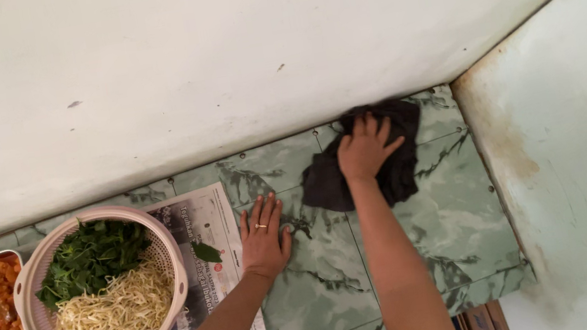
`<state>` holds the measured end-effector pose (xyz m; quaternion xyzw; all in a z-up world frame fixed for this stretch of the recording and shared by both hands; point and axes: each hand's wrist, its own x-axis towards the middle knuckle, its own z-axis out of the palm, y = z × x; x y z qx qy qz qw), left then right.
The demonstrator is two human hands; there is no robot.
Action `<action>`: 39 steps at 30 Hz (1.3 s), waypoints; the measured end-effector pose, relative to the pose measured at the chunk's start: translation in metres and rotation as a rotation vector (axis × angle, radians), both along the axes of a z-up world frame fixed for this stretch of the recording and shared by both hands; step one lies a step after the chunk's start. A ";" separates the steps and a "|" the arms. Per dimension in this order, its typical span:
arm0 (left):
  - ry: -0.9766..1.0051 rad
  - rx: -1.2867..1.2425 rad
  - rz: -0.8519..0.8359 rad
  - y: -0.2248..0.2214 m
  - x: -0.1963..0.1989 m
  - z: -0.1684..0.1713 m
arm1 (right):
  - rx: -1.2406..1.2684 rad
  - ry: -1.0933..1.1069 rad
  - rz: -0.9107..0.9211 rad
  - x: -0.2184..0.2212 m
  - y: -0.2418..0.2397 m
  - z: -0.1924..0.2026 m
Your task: The person wipes a glass display counter and a marble countertop with a dark cloth. They then move metal trays of cooked food onto the display counter and scoop cooked rice from a rice cooker into a white bucket using a plastic scoop.
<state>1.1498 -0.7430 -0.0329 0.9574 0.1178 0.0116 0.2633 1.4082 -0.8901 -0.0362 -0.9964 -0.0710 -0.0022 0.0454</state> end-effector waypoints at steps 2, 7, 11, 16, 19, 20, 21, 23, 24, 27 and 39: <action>0.000 0.010 -0.002 -0.001 -0.002 0.001 | 0.001 -0.009 0.040 -0.016 0.015 -0.001; 0.112 0.054 -0.020 -0.001 0.002 0.001 | 0.068 -0.048 0.255 -0.063 0.041 0.002; 0.035 0.047 -0.009 -0.001 -0.002 -0.005 | 0.144 0.008 0.385 -0.098 0.031 0.009; -0.057 0.060 0.000 -0.003 -0.004 -0.014 | 0.152 0.088 0.425 -0.136 0.003 0.027; -0.049 0.062 0.004 -0.005 -0.006 -0.016 | 0.139 0.107 0.413 -0.165 -0.018 0.038; -0.052 0.057 0.007 -0.005 -0.008 -0.017 | 0.152 0.111 0.411 -0.176 -0.025 0.042; -0.054 0.053 0.010 -0.005 -0.009 -0.018 | 0.166 0.115 0.410 -0.187 -0.035 0.046; -0.063 0.050 0.010 -0.006 -0.009 -0.021 | 0.178 0.112 0.398 -0.208 -0.054 0.053; -0.068 0.052 0.011 -0.006 -0.009 -0.024 | 0.177 0.106 0.390 -0.219 -0.063 0.056; -0.060 0.099 0.003 -0.007 -0.009 -0.036 | 0.171 0.028 0.392 -0.248 -0.090 0.057; 0.072 0.237 -0.170 0.023 -0.012 -0.010 | 0.149 0.069 0.172 -0.304 -0.126 0.075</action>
